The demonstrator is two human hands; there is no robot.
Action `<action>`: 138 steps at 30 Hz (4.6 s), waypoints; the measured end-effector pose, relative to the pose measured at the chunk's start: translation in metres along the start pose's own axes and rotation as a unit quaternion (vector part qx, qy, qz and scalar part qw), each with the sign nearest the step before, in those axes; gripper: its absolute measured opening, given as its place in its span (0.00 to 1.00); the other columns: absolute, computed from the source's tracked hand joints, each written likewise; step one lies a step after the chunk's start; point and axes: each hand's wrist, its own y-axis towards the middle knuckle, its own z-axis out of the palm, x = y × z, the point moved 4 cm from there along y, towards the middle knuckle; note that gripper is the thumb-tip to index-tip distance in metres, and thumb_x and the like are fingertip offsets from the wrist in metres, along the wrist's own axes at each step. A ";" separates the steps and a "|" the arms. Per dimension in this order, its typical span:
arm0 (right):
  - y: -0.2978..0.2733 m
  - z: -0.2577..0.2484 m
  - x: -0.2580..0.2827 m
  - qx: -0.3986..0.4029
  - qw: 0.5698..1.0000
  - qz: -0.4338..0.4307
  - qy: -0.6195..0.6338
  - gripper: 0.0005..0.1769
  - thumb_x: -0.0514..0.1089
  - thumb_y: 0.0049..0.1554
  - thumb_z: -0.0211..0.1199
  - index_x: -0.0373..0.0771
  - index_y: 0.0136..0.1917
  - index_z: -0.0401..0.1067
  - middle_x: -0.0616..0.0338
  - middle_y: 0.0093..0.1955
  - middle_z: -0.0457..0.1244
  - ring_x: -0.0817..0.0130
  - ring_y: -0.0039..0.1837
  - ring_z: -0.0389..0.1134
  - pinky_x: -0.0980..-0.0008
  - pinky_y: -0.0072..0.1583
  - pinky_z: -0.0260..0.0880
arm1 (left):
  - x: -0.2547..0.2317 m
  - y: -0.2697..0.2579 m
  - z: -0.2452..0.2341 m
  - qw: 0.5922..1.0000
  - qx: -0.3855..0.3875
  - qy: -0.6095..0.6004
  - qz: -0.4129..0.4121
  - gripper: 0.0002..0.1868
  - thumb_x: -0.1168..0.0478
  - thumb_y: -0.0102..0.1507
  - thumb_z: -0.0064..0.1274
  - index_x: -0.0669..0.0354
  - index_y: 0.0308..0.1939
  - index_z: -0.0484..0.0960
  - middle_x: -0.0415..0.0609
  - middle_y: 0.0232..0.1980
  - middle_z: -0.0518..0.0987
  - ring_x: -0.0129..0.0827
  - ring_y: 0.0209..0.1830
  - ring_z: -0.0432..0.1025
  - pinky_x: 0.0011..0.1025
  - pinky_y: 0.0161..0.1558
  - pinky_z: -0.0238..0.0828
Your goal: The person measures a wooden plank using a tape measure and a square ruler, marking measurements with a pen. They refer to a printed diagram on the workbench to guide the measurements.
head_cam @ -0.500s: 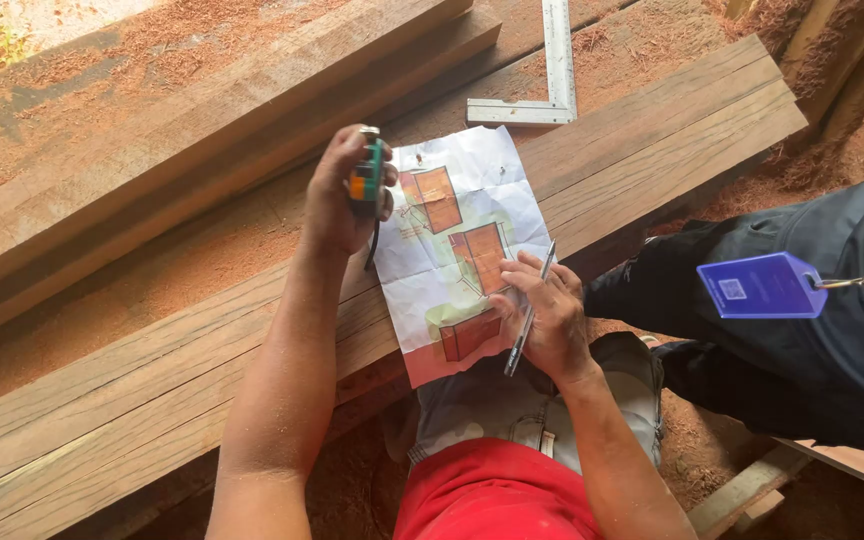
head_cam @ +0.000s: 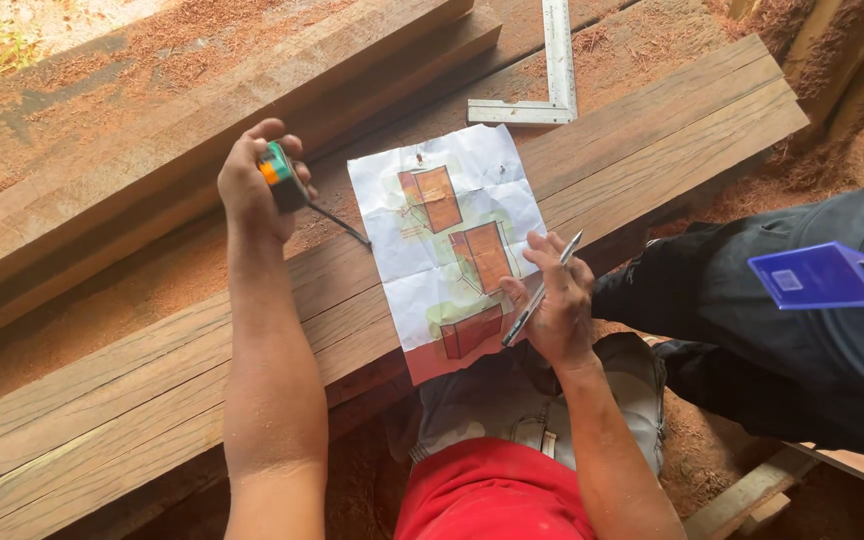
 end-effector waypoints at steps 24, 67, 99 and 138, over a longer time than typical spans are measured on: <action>-0.011 0.013 -0.008 -0.013 0.998 0.012 0.057 0.20 0.47 0.60 0.70 0.34 0.57 0.67 0.40 0.71 0.64 0.41 0.78 0.59 0.49 0.74 0.63 | -0.016 -0.043 0.065 0.735 0.048 0.665 -0.122 0.18 0.39 0.61 0.55 0.38 0.47 0.91 0.41 0.38 0.88 0.31 0.42 0.80 0.32 0.55 0.69; -0.028 -0.001 -0.022 -0.149 0.980 0.029 0.129 0.16 0.44 0.66 0.66 0.37 0.60 0.64 0.45 0.67 0.65 0.54 0.71 0.67 0.60 0.73 0.64 | -0.012 -0.016 0.025 0.994 -0.089 -0.025 0.057 0.14 0.50 0.64 0.53 0.57 0.41 0.78 0.47 0.32 0.77 0.33 0.26 0.71 0.38 0.30 0.68; 0.001 -0.020 -0.042 -0.105 0.993 0.016 -0.054 0.14 0.40 0.61 0.66 0.36 0.58 0.68 0.49 0.60 0.70 0.50 0.69 0.67 0.51 0.71 0.59 | 0.022 -0.030 0.058 0.926 0.320 -0.165 -0.116 0.35 0.56 0.56 0.57 0.66 0.66 0.72 0.60 0.50 0.80 0.49 0.46 0.78 0.42 0.51 0.77; 0.034 0.022 -0.100 -0.063 0.915 0.196 0.347 0.33 0.28 0.58 0.67 0.37 0.71 0.56 0.50 0.64 0.61 0.66 0.59 0.71 0.69 0.57 0.80 | 0.034 -0.021 0.066 0.957 0.239 0.164 -0.020 0.41 0.65 0.48 0.60 0.64 0.68 0.73 0.46 0.48 0.80 0.25 0.45 0.74 0.24 0.50 0.74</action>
